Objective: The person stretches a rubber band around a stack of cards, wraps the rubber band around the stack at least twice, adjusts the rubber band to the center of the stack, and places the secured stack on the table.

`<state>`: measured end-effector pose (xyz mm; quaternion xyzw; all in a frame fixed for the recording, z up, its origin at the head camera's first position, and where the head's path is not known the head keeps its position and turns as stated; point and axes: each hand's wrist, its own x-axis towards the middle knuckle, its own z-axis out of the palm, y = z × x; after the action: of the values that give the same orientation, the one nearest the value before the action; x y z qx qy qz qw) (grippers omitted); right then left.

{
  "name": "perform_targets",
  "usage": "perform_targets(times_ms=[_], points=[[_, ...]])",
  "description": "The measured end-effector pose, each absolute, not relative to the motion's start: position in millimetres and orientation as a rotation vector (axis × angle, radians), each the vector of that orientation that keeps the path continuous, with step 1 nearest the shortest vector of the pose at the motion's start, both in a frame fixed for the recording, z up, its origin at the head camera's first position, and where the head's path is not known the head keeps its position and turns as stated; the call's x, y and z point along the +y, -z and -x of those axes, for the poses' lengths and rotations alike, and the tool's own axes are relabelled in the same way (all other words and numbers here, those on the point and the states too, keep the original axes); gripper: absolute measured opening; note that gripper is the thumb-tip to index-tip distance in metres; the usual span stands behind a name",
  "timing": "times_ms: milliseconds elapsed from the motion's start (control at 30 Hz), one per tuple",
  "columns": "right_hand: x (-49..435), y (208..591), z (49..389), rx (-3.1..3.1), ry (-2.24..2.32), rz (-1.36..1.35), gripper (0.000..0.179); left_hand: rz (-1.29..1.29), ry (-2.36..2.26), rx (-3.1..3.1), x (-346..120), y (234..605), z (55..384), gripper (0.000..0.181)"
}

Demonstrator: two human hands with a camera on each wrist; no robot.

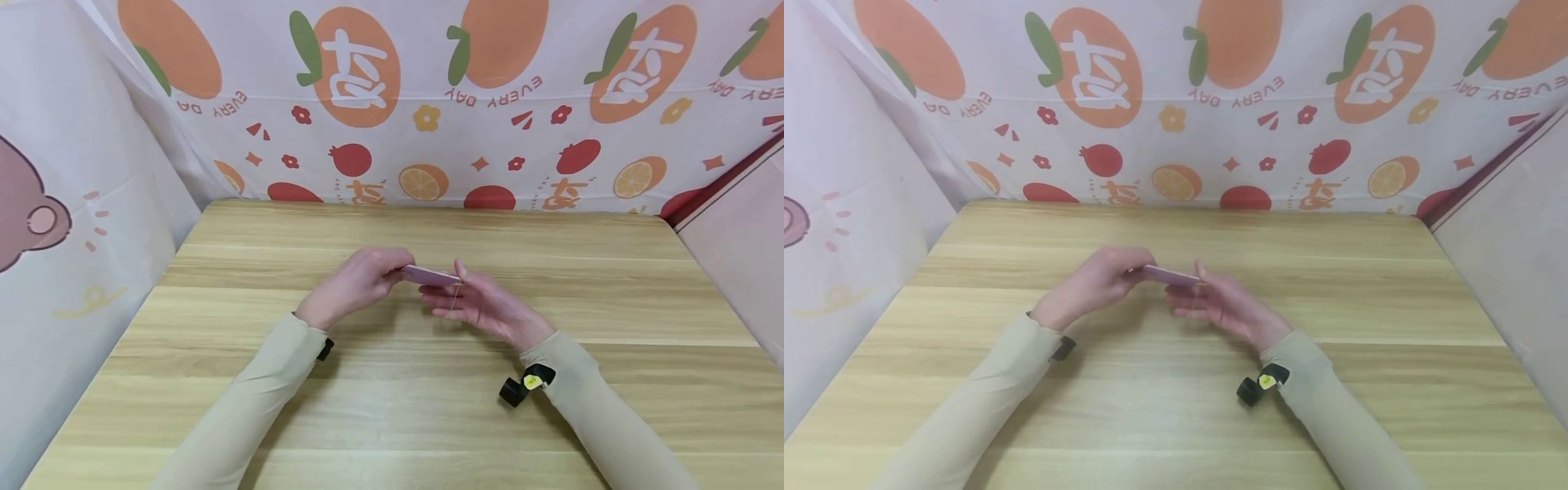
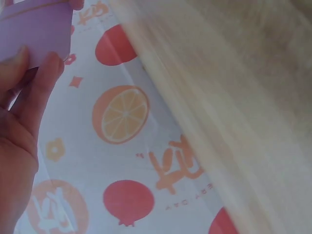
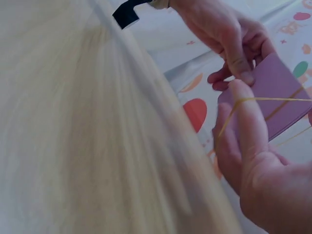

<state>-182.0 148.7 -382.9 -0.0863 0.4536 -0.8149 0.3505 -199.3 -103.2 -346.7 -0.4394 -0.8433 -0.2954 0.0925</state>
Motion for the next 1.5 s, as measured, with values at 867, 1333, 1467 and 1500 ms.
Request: perform_targets(times_ms=[867,1333,1467,1500], points=[[124.0,365.8,166.4,1.622,2.238,0.076,0.042,0.887,1.275,-2.756,-101.8,349.4,206.1,0.004],[117.1,372.0,167.0,1.991,2.233,0.187,0.032,0.382,1.904,-2.615,-97.8,354.1,211.5,0.011],[118.4,374.1,167.0,2.035,2.174,0.309,0.029,0.273,2.081,-2.55,-99.9,355.6,213.6,0.015],[118.9,374.5,167.0,2.052,2.157,0.345,0.03,0.248,2.118,-2.535,-100.7,356.0,214.1,0.015]])
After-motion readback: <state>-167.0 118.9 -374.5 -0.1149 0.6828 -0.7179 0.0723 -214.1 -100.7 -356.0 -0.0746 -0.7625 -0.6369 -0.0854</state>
